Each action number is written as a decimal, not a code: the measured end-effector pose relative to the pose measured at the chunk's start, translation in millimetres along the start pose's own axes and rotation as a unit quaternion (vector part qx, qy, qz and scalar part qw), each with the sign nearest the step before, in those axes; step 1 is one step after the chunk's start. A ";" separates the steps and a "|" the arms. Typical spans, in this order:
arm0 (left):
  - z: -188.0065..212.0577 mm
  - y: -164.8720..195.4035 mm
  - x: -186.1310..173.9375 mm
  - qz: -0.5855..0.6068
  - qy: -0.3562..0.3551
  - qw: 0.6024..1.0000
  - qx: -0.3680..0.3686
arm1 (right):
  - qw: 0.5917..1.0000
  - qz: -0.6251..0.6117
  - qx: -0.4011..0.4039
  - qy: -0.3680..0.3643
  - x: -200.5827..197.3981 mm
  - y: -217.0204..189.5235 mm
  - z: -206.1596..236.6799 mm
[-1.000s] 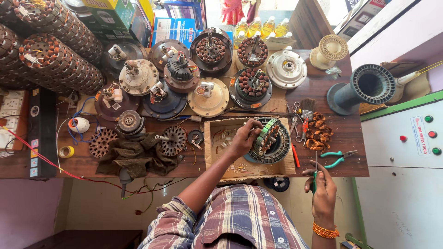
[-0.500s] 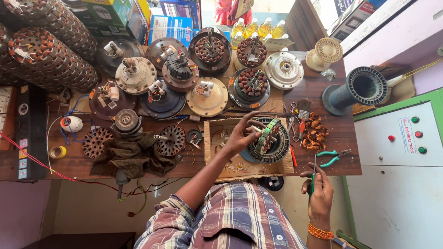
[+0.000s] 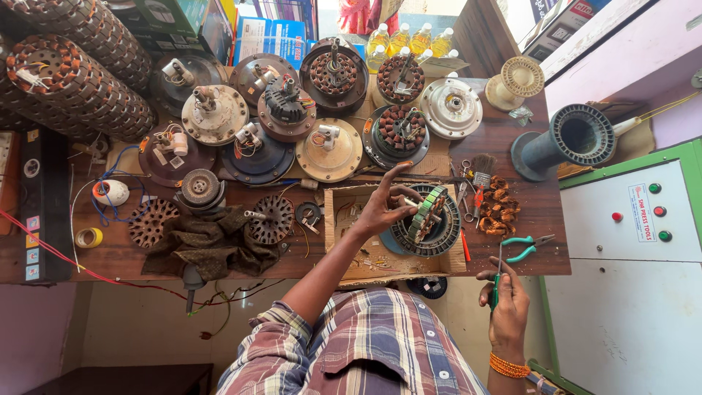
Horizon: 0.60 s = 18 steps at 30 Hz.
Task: The person trims copper wire ends on a motor stator using pliers, then fits a wound stator over a rotor shaft and presses it into place by hand. They pick up a metal fan cover, fit it onto the assembly, and finish by fitting a small bearing part onto the shaft.
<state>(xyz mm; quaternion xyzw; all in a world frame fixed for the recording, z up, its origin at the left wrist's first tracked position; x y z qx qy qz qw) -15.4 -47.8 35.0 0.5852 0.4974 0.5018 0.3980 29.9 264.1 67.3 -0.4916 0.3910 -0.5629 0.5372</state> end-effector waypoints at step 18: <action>-4.3 -44.6 7.7 0.014 -0.072 0.997 0.038 | 0.989 -0.088 -0.036 -0.113 59.2 -61.9 -22.2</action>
Point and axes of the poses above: each hand's wrist, its own z-axis away from the middle knuckle, its own x-axis out of the palm, y = z × x, the point moved 10 cm from there along -z, towards the middle knuckle, and after that the axes turned 10 degrees about -z, right-handed, at the moved point
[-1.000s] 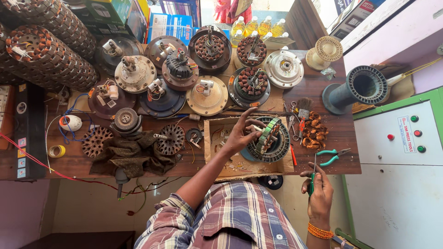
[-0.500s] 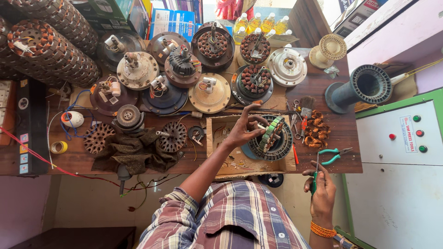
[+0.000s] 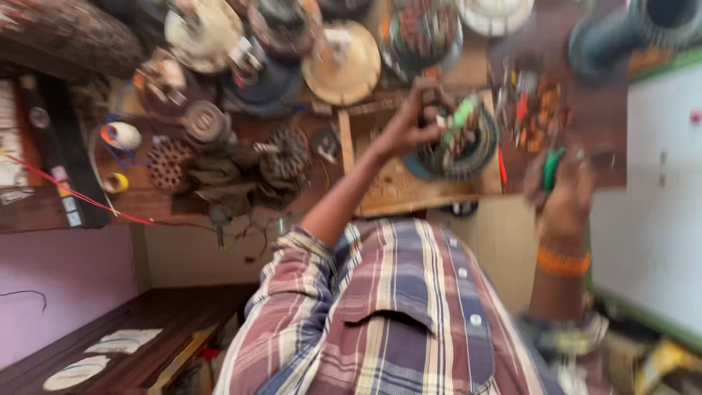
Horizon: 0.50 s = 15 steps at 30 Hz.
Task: The person trims copper wire ends on a motor stator using pliers, then fits a wound stator over a rotor shaft and presses it into place by hand. They pick up a metal fan cover, fit it onto the assembly, and finish by fitting a small bearing part onto the shaft.
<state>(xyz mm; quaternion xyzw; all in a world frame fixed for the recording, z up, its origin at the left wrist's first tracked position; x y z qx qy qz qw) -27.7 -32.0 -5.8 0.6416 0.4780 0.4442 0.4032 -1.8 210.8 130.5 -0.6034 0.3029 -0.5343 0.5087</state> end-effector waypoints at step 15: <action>6.0 40.3 -0.5 -0.117 0.070 0.991 0.005 | 0.981 0.162 0.061 -0.084 52.5 5.3 -6.3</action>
Point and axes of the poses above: each hand's wrist, its own z-axis away from the middle knuckle, its own x-axis out of the palm, y = z × x, the point moved 10 cm from there along -z, towards the middle knuckle, and after that the axes turned 10 degrees about -z, right-handed, at the moved point
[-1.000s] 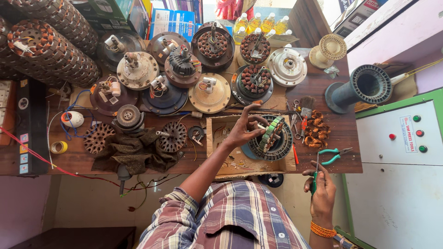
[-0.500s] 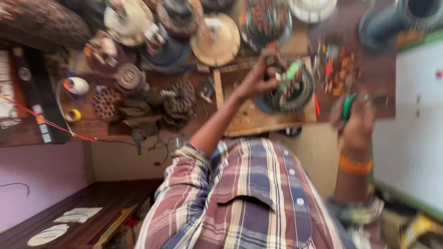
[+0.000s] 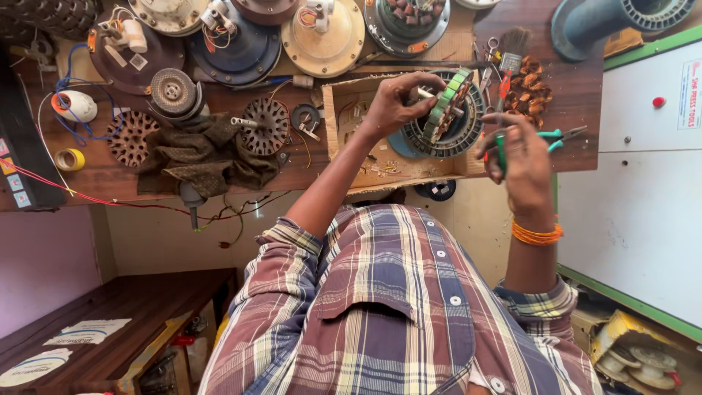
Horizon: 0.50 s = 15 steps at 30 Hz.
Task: The person trims copper wire ends on a motor stator using pliers, then fits a wound stator over a rotor shaft and presses it into place by hand. They pick up a metal fan cover, fit it onto the assembly, and finish by fitting a small bearing part onto the shaft.
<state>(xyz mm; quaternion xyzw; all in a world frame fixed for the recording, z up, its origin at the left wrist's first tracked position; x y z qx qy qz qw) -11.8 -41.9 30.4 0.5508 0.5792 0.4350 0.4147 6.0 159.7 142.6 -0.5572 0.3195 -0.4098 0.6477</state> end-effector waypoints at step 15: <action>-6.1 -18.6 -27.0 -0.151 0.014 0.984 0.094 | 0.968 0.089 -0.230 0.050 -2.7 -27.8 18.0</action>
Point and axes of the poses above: each hand's wrist, its own z-axis away from the middle knuckle, its own x-axis out of the palm, y = z × x, the point moved 10 cm from there along -z, towards the middle knuckle, and after that the axes turned 10 degrees about -z, right-handed, at the moved point
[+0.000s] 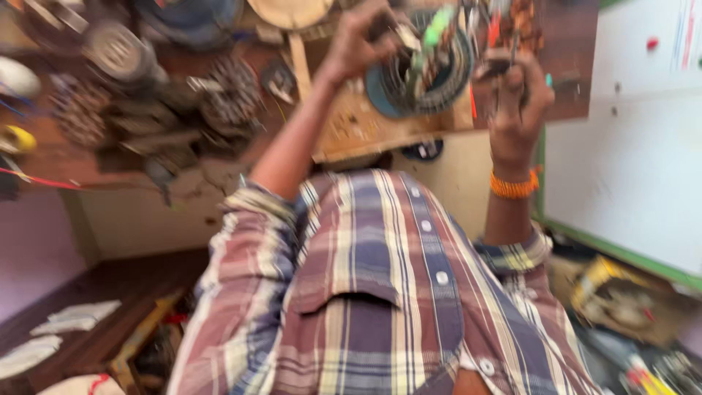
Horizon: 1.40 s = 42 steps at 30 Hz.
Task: The person trims copper wire ends on a motor stator using pliers, then fits a wound stator over a rotor shaft and presses it into place by hand. They pick up a metal fan cover, fit it onto the assembly, and finish by fitting a small bearing part onto the shaft.
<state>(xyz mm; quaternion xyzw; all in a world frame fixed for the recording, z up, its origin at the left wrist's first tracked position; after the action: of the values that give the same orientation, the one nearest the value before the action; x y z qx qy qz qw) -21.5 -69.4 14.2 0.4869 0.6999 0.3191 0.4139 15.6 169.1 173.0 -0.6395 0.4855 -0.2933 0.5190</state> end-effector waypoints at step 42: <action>48.2 97.1 7.6 0.147 0.138 0.951 -0.234 | 0.990 0.021 0.128 -0.053 61.4 45.1 0.8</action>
<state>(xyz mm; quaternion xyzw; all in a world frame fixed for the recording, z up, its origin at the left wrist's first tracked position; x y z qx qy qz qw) 60.6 -28.8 72.8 0.4250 0.5769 0.5951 0.3637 23.9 113.1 122.1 -0.5725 0.4289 -0.3079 0.6272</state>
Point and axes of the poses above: each hand's wrist, its own z-axis away from the middle knuckle, its own x-axis out of the palm, y = z × x, the point moved 10 cm from there along -z, towards the middle knuckle, and after that the axes turned 10 degrees about -z, right-handed, at the moved point
